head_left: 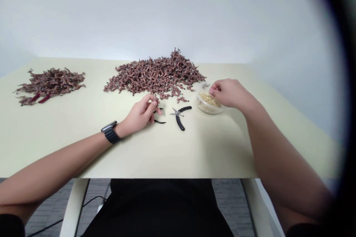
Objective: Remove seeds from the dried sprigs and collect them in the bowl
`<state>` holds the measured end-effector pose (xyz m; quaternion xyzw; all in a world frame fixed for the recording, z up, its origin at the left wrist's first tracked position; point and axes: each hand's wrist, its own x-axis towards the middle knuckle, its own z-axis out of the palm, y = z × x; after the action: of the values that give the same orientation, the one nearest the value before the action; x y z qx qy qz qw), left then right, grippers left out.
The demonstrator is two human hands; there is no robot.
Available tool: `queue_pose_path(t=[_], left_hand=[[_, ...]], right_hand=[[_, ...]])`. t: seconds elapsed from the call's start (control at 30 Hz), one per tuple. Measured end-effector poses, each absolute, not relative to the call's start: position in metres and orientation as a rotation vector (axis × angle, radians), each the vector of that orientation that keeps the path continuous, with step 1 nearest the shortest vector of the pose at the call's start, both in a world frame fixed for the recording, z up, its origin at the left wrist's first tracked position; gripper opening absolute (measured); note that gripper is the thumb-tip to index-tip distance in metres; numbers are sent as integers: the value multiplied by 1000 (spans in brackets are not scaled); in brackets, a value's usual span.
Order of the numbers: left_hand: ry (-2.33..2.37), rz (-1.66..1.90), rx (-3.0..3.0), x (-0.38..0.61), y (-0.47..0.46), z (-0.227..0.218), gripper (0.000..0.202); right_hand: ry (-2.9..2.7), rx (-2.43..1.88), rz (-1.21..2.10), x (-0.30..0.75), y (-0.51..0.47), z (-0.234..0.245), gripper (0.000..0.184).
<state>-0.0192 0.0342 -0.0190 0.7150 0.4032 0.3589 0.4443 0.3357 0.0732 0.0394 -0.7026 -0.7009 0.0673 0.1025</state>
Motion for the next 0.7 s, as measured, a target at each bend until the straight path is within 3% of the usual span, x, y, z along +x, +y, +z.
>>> queue_pose_path(t=[0.3, 0.7], left_hand=[[1010, 866, 1791, -19, 33, -18, 33], [1014, 845, 1812, -19, 32, -17, 33]], right_hand=[[-2072, -1956, 305, 331, 70, 41, 2], [-1727, -1741, 814, 336, 75, 33, 20]])
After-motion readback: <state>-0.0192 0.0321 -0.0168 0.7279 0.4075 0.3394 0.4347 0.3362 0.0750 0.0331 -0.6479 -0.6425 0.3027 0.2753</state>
